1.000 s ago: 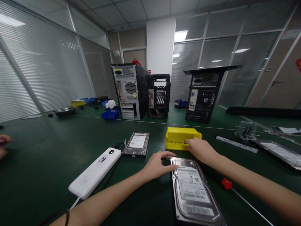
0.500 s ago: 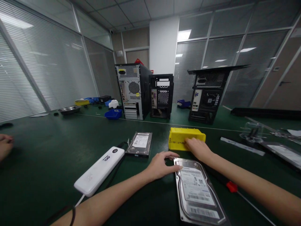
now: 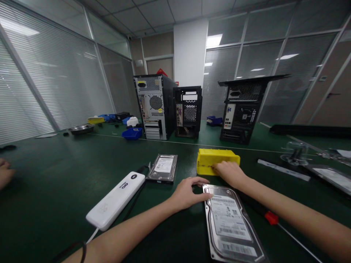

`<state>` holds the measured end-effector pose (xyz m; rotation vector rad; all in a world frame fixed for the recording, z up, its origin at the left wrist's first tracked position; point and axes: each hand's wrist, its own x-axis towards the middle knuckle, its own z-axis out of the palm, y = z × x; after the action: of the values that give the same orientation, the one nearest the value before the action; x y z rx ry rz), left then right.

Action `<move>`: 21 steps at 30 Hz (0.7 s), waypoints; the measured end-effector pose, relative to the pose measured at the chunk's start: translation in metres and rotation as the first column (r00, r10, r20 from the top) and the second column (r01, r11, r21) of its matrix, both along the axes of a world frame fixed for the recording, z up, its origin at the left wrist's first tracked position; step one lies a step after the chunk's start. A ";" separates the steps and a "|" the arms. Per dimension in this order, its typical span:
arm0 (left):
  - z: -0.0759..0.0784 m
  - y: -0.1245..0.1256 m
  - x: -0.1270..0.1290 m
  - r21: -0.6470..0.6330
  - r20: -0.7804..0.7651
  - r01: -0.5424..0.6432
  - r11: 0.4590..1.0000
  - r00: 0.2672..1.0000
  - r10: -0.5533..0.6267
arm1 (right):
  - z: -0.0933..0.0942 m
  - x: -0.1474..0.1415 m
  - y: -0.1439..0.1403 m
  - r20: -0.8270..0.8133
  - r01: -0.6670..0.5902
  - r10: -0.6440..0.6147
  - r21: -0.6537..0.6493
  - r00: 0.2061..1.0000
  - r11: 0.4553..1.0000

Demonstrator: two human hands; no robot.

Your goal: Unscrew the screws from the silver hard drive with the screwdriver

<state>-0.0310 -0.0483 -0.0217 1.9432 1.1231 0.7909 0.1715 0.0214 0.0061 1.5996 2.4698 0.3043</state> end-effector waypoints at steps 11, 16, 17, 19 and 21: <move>0.000 0.002 0.002 0.000 -0.011 -0.006 1.000 1.000 0.006 | 0.008 -0.003 -0.004 -0.108 -0.172 0.180 0.084 0.978 0.982; 0.001 0.002 0.002 -0.003 -0.003 -0.006 1.000 1.000 0.006 | 0.020 0.003 -0.019 -0.260 -0.164 0.180 0.082 0.949 0.983; 0.001 0.002 0.002 -0.003 -0.004 -0.006 1.000 1.000 0.006 | 0.022 0.004 -0.025 -0.303 -0.159 0.175 0.077 0.937 0.984; 0.001 0.001 0.001 -0.003 0.001 -0.001 1.000 1.000 0.001 | 0.025 0.006 -0.037 -0.393 -0.154 0.158 0.043 0.906 0.987; 0.002 0.001 0.002 -0.001 0.010 0.005 1.000 1.000 -0.005 | 0.026 0.007 -0.050 -0.467 -0.159 0.132 -0.019 0.875 0.987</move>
<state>-0.0295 -0.0478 -0.0202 1.9383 1.1118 0.7969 0.1784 -0.0286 0.0325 1.6163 2.9264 -0.1558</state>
